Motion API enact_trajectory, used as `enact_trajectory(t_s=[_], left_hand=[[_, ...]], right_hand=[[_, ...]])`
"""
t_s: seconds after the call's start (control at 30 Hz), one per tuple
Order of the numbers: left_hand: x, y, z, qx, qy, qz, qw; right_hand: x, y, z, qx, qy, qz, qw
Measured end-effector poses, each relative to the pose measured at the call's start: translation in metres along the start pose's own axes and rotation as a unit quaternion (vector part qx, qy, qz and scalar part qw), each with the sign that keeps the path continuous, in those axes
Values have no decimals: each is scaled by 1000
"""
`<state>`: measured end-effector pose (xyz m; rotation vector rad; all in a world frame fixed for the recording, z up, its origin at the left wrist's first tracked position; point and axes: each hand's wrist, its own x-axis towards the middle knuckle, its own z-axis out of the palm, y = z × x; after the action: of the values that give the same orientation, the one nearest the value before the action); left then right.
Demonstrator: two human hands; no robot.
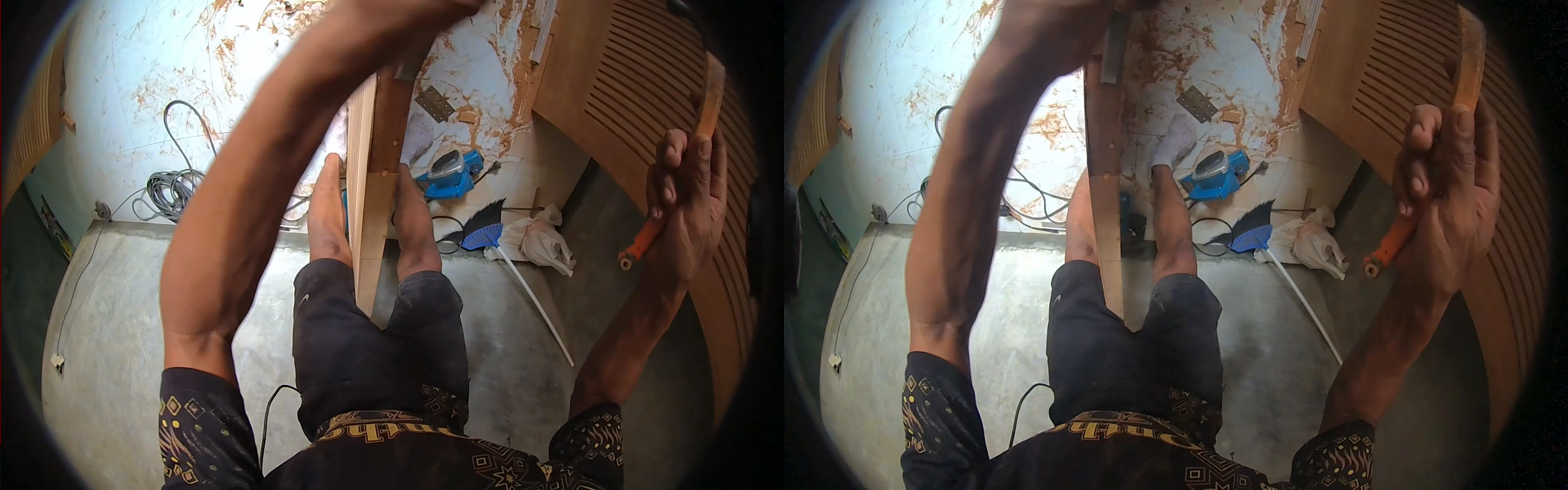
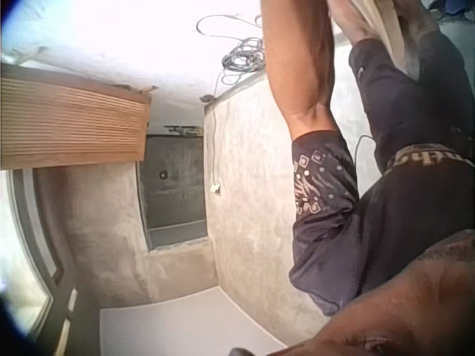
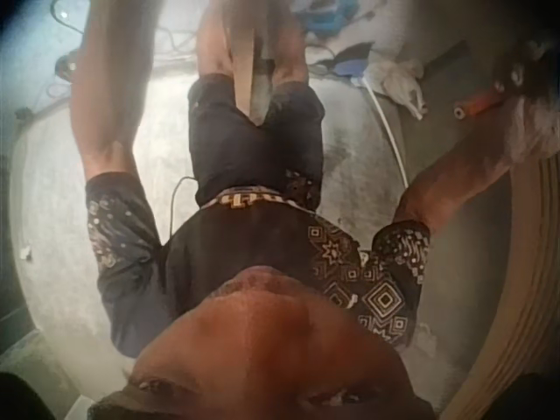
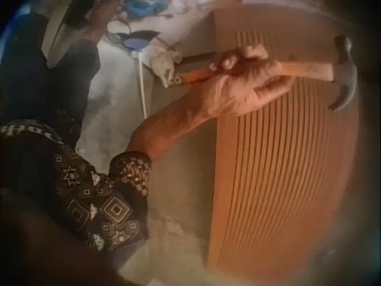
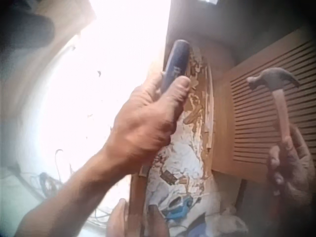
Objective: The person uses a chisel and a hammer to carve a rectangular recess into the edge of a wooden door frame, then checks the fit by placing a metal hinge into the slot.
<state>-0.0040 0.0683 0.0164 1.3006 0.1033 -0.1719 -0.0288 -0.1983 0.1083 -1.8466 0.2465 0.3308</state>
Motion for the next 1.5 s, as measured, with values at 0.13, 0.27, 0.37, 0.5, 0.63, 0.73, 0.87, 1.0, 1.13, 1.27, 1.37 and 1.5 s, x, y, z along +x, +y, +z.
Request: enact_trajectory(t_s=[0.13, 0.27, 0.37, 0.5, 0.63, 0.73, 0.87, 1.0, 1.13, 1.27, 1.37, 1.5], left_hand=[[-18, -22, 44, 405, 139, 260, 865], [-59, -1, 83, 419, -60, 100, 900], [-88, -13, 95, 458, -117, 126, 872], [-118, -22, 95, 424, -208, 145, 869], [-143, -25, 91, 412, -185, 210, 867], [-151, -20, 90, 424, -182, 189, 867], [-128, -1, 87, 428, -176, 174, 869], [-104, -13, 91, 436, -73, 265, 857], [-93, -16, 96, 401, 0, 289, 869], [-67, -13, 106, 396, 86, 272, 873], [-57, -15, 110, 412, 96, 237, 874], [-54, -25, 109, 408, 93, 231, 878]], right_hand=[[-7, -11, 9, -54, -9, 6, 998], [-25, -4, -6, 3, 31, 48, 998], [-47, 8, -6, -47, 63, 84, 993], [-78, 36, -11, 87, 88, 127, 984], [-111, 56, -10, 146, 126, 166, 967], [-125, 66, -10, 158, 131, 192, 960], [-128, 72, -16, 126, 104, 177, 971], [-121, 58, -12, 101, 124, 175, 972], [-114, 50, -16, 105, 124, 167, 973], [-101, 47, -22, 84, 131, 183, 971], [-90, 40, -15, 72, 117, 187, 973], [-86, 41, -9, 73, 104, 181, 975]])
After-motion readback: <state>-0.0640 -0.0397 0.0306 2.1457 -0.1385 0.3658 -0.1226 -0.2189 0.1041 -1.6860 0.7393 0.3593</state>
